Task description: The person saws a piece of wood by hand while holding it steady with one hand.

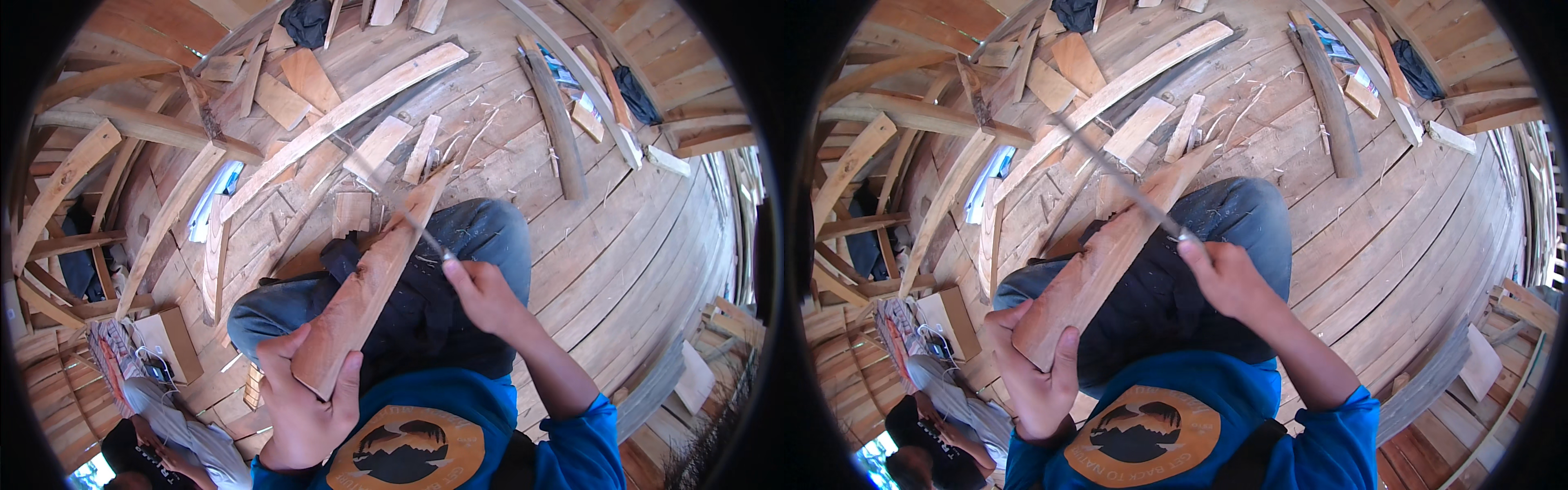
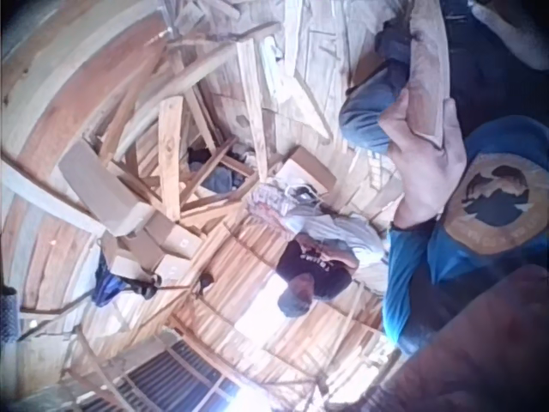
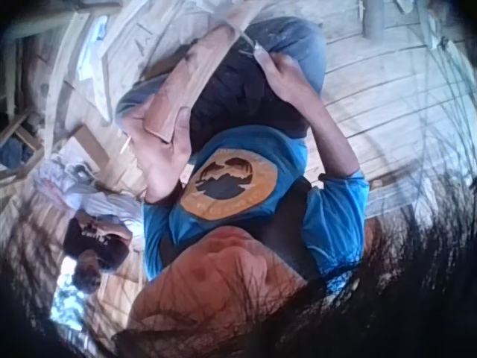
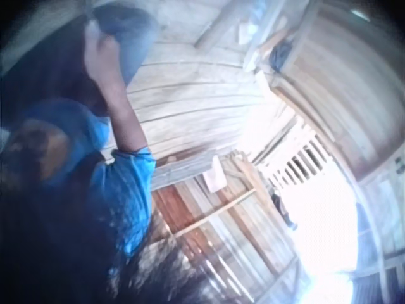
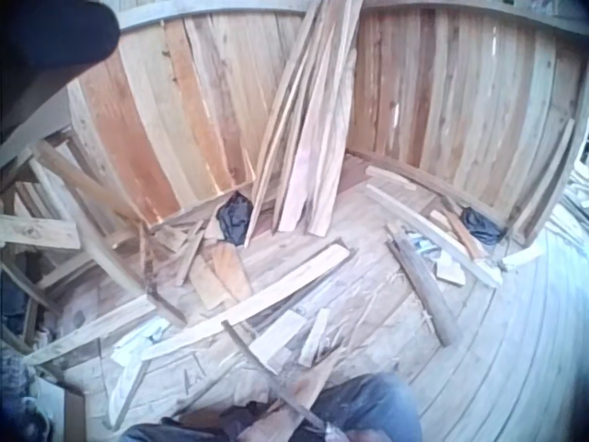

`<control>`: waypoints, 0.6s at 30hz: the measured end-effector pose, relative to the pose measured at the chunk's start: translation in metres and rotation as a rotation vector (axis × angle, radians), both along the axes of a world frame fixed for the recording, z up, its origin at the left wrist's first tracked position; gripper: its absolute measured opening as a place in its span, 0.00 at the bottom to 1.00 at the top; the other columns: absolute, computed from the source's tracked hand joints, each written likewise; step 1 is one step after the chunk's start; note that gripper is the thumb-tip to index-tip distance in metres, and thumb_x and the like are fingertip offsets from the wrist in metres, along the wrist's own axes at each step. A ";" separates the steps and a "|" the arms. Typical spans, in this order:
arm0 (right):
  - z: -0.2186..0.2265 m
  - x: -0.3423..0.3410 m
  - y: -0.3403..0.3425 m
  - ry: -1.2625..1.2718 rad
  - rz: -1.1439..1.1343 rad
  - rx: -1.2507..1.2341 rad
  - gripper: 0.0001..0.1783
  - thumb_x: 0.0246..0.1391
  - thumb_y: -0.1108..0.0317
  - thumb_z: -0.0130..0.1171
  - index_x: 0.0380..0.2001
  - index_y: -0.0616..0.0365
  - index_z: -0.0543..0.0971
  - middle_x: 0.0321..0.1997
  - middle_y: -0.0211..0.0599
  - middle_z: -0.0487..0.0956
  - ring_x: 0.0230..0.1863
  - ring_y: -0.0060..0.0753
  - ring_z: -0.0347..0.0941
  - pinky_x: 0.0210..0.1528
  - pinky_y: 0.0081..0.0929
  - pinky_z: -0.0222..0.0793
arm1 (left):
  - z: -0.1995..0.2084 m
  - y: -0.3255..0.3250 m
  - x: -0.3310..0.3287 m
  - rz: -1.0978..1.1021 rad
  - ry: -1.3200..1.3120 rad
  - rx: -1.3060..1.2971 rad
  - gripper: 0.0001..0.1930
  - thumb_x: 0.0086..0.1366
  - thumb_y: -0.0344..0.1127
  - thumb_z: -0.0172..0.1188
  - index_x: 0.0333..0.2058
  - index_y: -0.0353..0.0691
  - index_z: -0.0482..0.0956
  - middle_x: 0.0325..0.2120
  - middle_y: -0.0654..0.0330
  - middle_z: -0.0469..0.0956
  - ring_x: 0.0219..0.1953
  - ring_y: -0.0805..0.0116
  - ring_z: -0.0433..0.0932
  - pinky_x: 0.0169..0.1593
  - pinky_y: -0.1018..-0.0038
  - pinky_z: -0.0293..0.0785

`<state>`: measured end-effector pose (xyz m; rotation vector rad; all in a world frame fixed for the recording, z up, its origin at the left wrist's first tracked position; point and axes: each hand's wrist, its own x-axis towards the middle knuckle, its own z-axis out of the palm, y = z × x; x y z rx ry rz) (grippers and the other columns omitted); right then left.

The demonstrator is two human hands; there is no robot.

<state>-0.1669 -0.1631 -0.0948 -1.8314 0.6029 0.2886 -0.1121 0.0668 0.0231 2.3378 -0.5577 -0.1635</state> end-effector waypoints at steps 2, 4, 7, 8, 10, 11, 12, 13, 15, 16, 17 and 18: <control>-0.016 -0.006 -0.008 0.001 0.008 -0.097 0.32 0.64 0.46 0.46 0.22 0.69 0.74 0.14 0.53 0.69 0.18 0.49 0.66 0.27 0.40 0.66 | 0.000 0.002 -0.009 -0.058 -0.036 -0.002 0.25 0.57 0.33 0.66 0.47 0.31 0.63 0.37 0.51 0.70 0.39 0.65 0.72 0.46 0.71 0.68; 0.003 -0.006 -0.003 -0.016 0.043 -0.012 0.31 0.63 0.47 0.46 0.22 0.69 0.74 0.15 0.54 0.69 0.19 0.51 0.67 0.27 0.40 0.66 | -0.008 0.000 -0.011 -0.082 0.025 -0.122 0.26 0.57 0.33 0.67 0.46 0.30 0.61 0.39 0.46 0.71 0.40 0.60 0.75 0.44 0.71 0.71; 0.051 0.000 0.016 -0.110 0.141 0.104 0.29 0.62 0.48 0.49 0.23 0.67 0.74 0.15 0.54 0.70 0.22 0.58 0.72 0.28 0.42 0.67 | -0.002 -0.003 -0.002 -0.145 -0.051 -0.037 0.27 0.57 0.34 0.68 0.45 0.29 0.59 0.41 0.36 0.75 0.38 0.47 0.82 0.40 0.69 0.78; 0.058 0.003 0.017 -0.119 0.194 0.149 0.29 0.62 0.47 0.50 0.24 0.67 0.74 0.16 0.54 0.71 0.23 0.59 0.73 0.29 0.43 0.68 | -0.003 -0.003 0.000 -0.142 -0.048 -0.039 0.27 0.57 0.34 0.68 0.45 0.29 0.59 0.41 0.35 0.75 0.39 0.47 0.82 0.40 0.69 0.78; 0.050 0.005 0.012 -0.141 0.223 0.083 0.30 0.62 0.45 0.49 0.24 0.67 0.75 0.16 0.55 0.71 0.24 0.60 0.72 0.30 0.44 0.68 | 0.000 0.002 -0.001 -0.099 -0.006 -0.020 0.27 0.57 0.34 0.68 0.46 0.30 0.60 0.41 0.40 0.73 0.40 0.54 0.79 0.43 0.69 0.75; 0.043 0.007 0.008 -0.152 0.238 0.049 0.31 0.62 0.45 0.48 0.24 0.67 0.76 0.17 0.55 0.71 0.25 0.60 0.72 0.31 0.44 0.68 | 0.001 0.004 -0.003 -0.060 0.034 -0.006 0.27 0.57 0.34 0.67 0.47 0.30 0.60 0.41 0.45 0.72 0.41 0.60 0.75 0.45 0.71 0.71; 0.035 0.010 0.002 -0.061 0.214 0.010 0.33 0.62 0.43 0.46 0.24 0.67 0.76 0.17 0.56 0.72 0.24 0.58 0.72 0.32 0.45 0.68 | 0.002 0.007 -0.004 -0.009 0.065 0.012 0.27 0.57 0.34 0.67 0.48 0.31 0.60 0.41 0.49 0.70 0.41 0.66 0.72 0.48 0.72 0.67; 0.008 0.007 -0.013 0.001 0.127 -0.019 0.33 0.63 0.43 0.45 0.24 0.68 0.76 0.17 0.56 0.72 0.23 0.56 0.72 0.32 0.44 0.68 | -0.001 0.007 -0.005 -0.045 0.051 -0.025 0.27 0.57 0.34 0.67 0.48 0.31 0.61 0.41 0.50 0.70 0.42 0.66 0.72 0.47 0.72 0.67; -0.012 0.003 -0.027 0.109 0.053 -0.051 0.34 0.64 0.43 0.44 0.24 0.68 0.75 0.17 0.55 0.71 0.22 0.53 0.71 0.32 0.43 0.67 | -0.008 0.004 -0.006 -0.104 0.031 -0.106 0.27 0.57 0.34 0.68 0.48 0.31 0.61 0.41 0.50 0.70 0.42 0.66 0.72 0.47 0.72 0.67; -0.008 0.002 -0.028 0.149 0.067 -0.052 0.34 0.64 0.44 0.43 0.24 0.69 0.75 0.17 0.55 0.71 0.22 0.52 0.70 0.32 0.42 0.67 | -0.009 0.002 -0.006 -0.103 0.009 -0.110 0.27 0.57 0.34 0.68 0.48 0.31 0.61 0.41 0.50 0.70 0.41 0.66 0.72 0.47 0.72 0.67; -0.004 0.001 -0.027 0.189 0.080 -0.054 0.34 0.64 0.44 0.43 0.24 0.69 0.75 0.17 0.55 0.71 0.22 0.51 0.70 0.32 0.42 0.67 | -0.009 0.000 -0.004 -0.101 -0.013 -0.114 0.27 0.57 0.34 0.68 0.48 0.31 0.61 0.41 0.50 0.70 0.41 0.66 0.72 0.47 0.72 0.67; 0.007 -0.004 -0.018 0.124 0.103 -0.001 0.35 0.64 0.44 0.43 0.23 0.70 0.75 0.16 0.55 0.71 0.21 0.51 0.70 0.32 0.42 0.67 | -0.009 0.000 -0.005 -0.111 -0.012 -0.109 0.27 0.57 0.34 0.68 0.47 0.31 0.61 0.41 0.50 0.70 0.41 0.66 0.72 0.47 0.72 0.67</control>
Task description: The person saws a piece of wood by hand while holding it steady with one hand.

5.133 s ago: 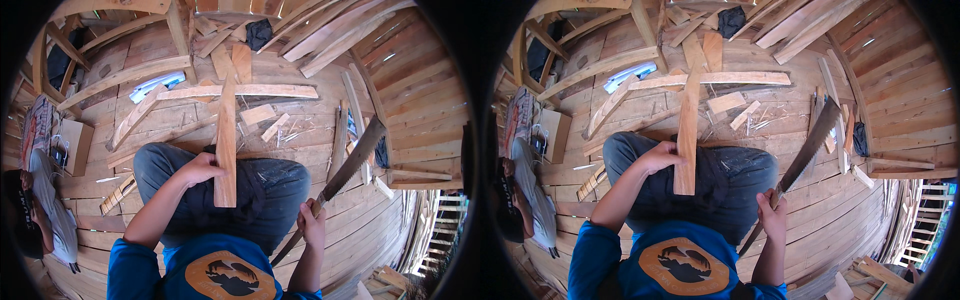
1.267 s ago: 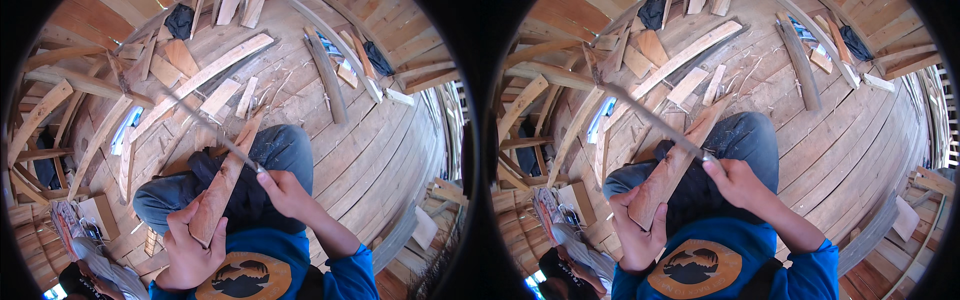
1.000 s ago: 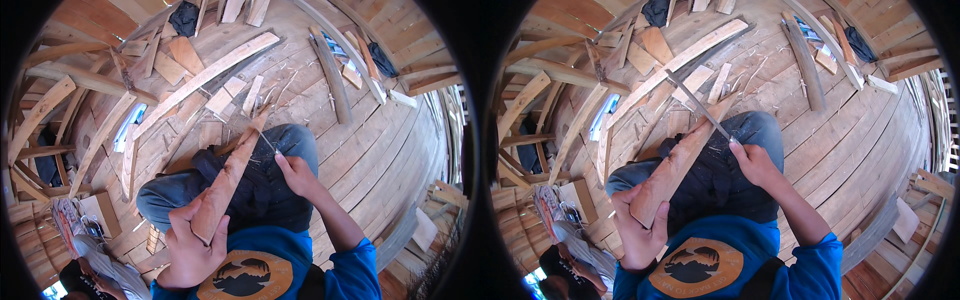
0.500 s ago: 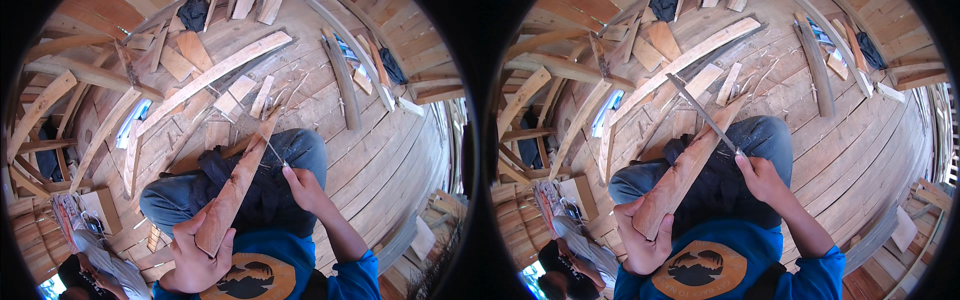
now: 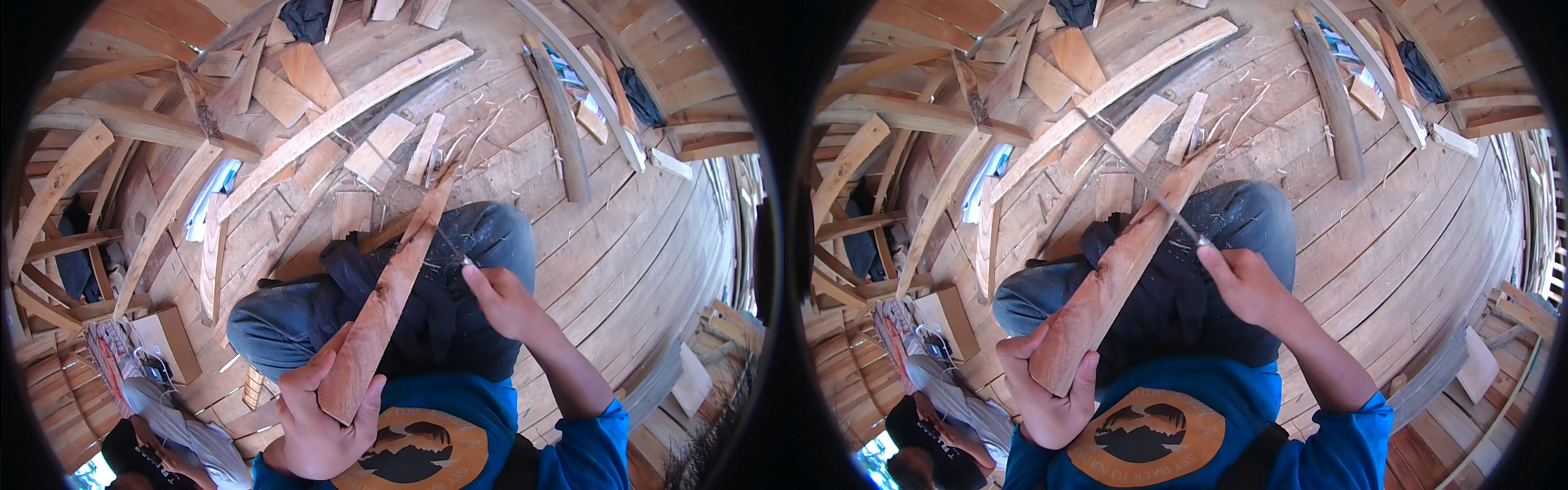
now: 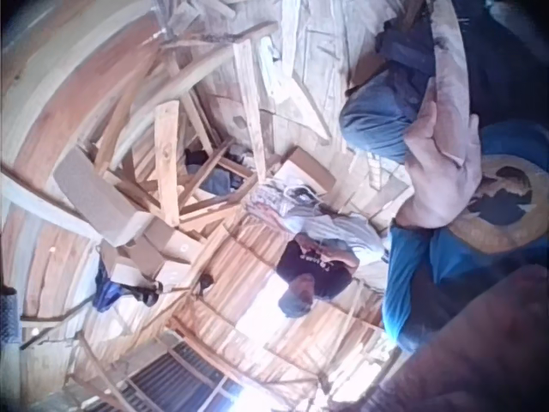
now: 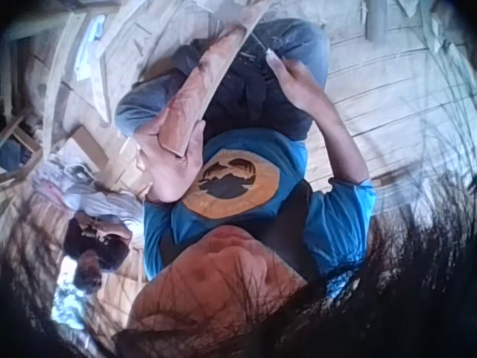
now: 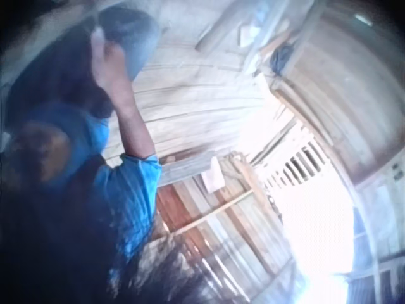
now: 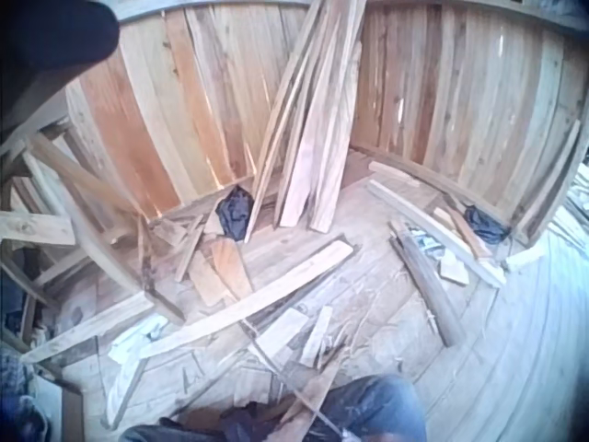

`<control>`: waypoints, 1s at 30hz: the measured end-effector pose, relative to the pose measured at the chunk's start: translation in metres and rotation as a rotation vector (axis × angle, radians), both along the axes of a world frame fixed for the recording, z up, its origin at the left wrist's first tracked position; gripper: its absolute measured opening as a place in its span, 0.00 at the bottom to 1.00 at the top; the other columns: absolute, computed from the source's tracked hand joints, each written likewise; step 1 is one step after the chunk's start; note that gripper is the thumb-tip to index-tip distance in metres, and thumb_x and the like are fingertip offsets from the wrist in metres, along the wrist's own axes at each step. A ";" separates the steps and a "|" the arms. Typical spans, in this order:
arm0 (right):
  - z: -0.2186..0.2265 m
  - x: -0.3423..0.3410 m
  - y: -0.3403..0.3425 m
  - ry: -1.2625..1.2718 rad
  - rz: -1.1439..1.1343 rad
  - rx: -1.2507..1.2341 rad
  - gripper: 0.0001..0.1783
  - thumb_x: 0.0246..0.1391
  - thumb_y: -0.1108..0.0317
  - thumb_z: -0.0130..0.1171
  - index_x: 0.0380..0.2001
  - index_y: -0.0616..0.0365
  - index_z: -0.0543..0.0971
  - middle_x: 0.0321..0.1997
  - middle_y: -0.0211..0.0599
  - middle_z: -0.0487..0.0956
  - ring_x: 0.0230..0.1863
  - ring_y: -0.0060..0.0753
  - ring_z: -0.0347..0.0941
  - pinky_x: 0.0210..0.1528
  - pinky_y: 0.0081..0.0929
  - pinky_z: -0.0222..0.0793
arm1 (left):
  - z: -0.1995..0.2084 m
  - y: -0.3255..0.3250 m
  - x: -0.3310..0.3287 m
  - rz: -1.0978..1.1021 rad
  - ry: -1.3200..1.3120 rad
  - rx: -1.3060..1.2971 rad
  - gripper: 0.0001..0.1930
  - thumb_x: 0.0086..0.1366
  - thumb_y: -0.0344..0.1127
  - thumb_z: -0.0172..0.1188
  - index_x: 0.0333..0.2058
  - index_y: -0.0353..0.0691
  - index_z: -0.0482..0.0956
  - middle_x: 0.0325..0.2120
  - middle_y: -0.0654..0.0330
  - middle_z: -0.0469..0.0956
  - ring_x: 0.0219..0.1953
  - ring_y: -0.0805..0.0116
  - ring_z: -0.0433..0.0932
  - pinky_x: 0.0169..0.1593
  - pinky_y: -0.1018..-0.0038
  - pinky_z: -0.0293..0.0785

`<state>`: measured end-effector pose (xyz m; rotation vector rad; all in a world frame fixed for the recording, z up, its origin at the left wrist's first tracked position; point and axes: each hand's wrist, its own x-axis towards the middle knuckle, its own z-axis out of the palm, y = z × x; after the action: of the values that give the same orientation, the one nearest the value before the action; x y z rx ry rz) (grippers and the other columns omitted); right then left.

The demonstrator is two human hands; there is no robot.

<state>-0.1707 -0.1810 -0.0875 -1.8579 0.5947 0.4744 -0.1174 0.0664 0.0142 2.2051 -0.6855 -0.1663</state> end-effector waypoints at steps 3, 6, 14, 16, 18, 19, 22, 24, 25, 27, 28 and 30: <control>0.033 0.008 0.019 -0.172 0.049 0.114 0.36 0.64 0.44 0.44 0.21 0.71 0.74 0.15 0.55 0.69 0.21 0.52 0.69 0.31 0.41 0.67 | 0.009 0.000 -0.003 0.048 -0.014 0.095 0.26 0.57 0.33 0.68 0.47 0.31 0.62 0.41 0.51 0.70 0.41 0.66 0.72 0.47 0.72 0.68; 0.024 0.015 0.013 -0.128 0.056 0.110 0.36 0.63 0.43 0.45 0.20 0.71 0.74 0.15 0.55 0.68 0.22 0.52 0.70 0.31 0.41 0.67 | 0.011 0.002 -0.001 0.114 0.054 0.126 0.26 0.57 0.33 0.68 0.47 0.32 0.61 0.42 0.50 0.70 0.41 0.65 0.72 0.47 0.71 0.68; 0.020 0.012 0.009 -0.034 0.011 0.083 0.36 0.63 0.43 0.45 0.21 0.71 0.74 0.17 0.56 0.71 0.23 0.55 0.71 0.32 0.42 0.67 | 0.004 0.000 -0.006 0.073 0.032 0.077 0.27 0.56 0.32 0.68 0.47 0.32 0.60 0.42 0.44 0.74 0.41 0.63 0.75 0.48 0.69 0.69; 0.035 0.015 0.022 -0.189 0.100 0.137 0.35 0.63 0.43 0.45 0.21 0.69 0.74 0.15 0.53 0.71 0.21 0.52 0.70 0.30 0.41 0.67 | 0.012 0.001 -0.004 0.012 -0.021 0.167 0.26 0.57 0.32 0.67 0.46 0.32 0.60 0.41 0.43 0.75 0.41 0.62 0.75 0.47 0.70 0.69; 0.027 0.021 0.014 -0.180 0.113 0.145 0.35 0.63 0.43 0.45 0.20 0.70 0.74 0.15 0.55 0.70 0.20 0.52 0.70 0.29 0.42 0.67 | 0.010 0.006 0.003 -0.039 0.025 0.113 0.25 0.57 0.30 0.66 0.46 0.33 0.59 0.42 0.41 0.75 0.42 0.58 0.77 0.49 0.69 0.70; 0.021 0.024 0.010 -0.154 0.091 0.096 0.36 0.63 0.43 0.45 0.20 0.70 0.74 0.14 0.55 0.70 0.20 0.52 0.70 0.29 0.42 0.67 | 0.007 0.007 0.006 -0.059 0.041 0.084 0.25 0.57 0.30 0.66 0.46 0.33 0.59 0.42 0.40 0.75 0.43 0.57 0.77 0.50 0.68 0.70; -0.009 0.025 -0.005 -0.091 0.022 -0.073 0.37 0.62 0.42 0.45 0.20 0.71 0.74 0.14 0.55 0.69 0.20 0.52 0.70 0.29 0.42 0.67 | -0.001 0.007 0.009 -0.190 0.018 0.012 0.24 0.58 0.29 0.65 0.45 0.34 0.57 0.45 0.31 0.74 0.45 0.39 0.79 0.45 0.64 0.79; -0.006 0.024 -0.005 -0.037 0.019 -0.084 0.33 0.65 0.46 0.43 0.20 0.69 0.69 0.14 0.44 0.63 0.20 0.31 0.58 0.27 0.37 0.62 | -0.004 0.007 0.004 -0.167 0.018 -0.010 0.24 0.58 0.28 0.65 0.44 0.34 0.57 0.46 0.32 0.74 0.45 0.40 0.79 0.44 0.63 0.79; -0.001 0.023 -0.001 -0.072 0.036 -0.052 0.34 0.64 0.45 0.44 0.20 0.70 0.71 0.14 0.48 0.65 0.21 0.38 0.63 0.28 0.39 0.64 | -0.005 0.007 0.003 -0.139 0.021 -0.017 0.24 0.57 0.28 0.65 0.44 0.35 0.57 0.46 0.32 0.74 0.45 0.40 0.80 0.44 0.63 0.79; 0.017 0.021 0.017 -0.143 0.066 0.008 0.37 0.62 0.41 0.45 0.22 0.71 0.75 0.15 0.56 0.70 0.21 0.54 0.71 0.30 0.42 0.67 | -0.006 0.007 0.003 -0.102 0.020 -0.023 0.24 0.58 0.29 0.65 0.44 0.35 0.57 0.46 0.33 0.74 0.44 0.42 0.80 0.43 0.64 0.79; 0.031 0.018 0.027 -0.195 0.123 0.047 0.35 0.62 0.42 0.46 0.22 0.70 0.75 0.15 0.56 0.70 0.21 0.52 0.71 0.30 0.42 0.68 | -0.006 0.009 0.005 -0.094 0.030 -0.018 0.24 0.58 0.29 0.66 0.44 0.34 0.57 0.46 0.33 0.74 0.44 0.42 0.80 0.43 0.64 0.79; 0.033 0.016 0.030 -0.215 0.134 0.126 0.34 0.62 0.43 0.47 0.22 0.70 0.75 0.15 0.55 0.70 0.21 0.50 0.72 0.30 0.42 0.67 | -0.005 0.010 0.005 -0.090 0.025 0.008 0.25 0.58 0.30 0.66 0.44 0.34 0.57 0.46 0.33 0.74 0.44 0.43 0.80 0.42 0.65 0.79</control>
<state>-0.1543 -0.1513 -0.0540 -1.8061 0.2903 0.3840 -0.1121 0.0762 0.0094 2.1772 -0.7722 -0.2429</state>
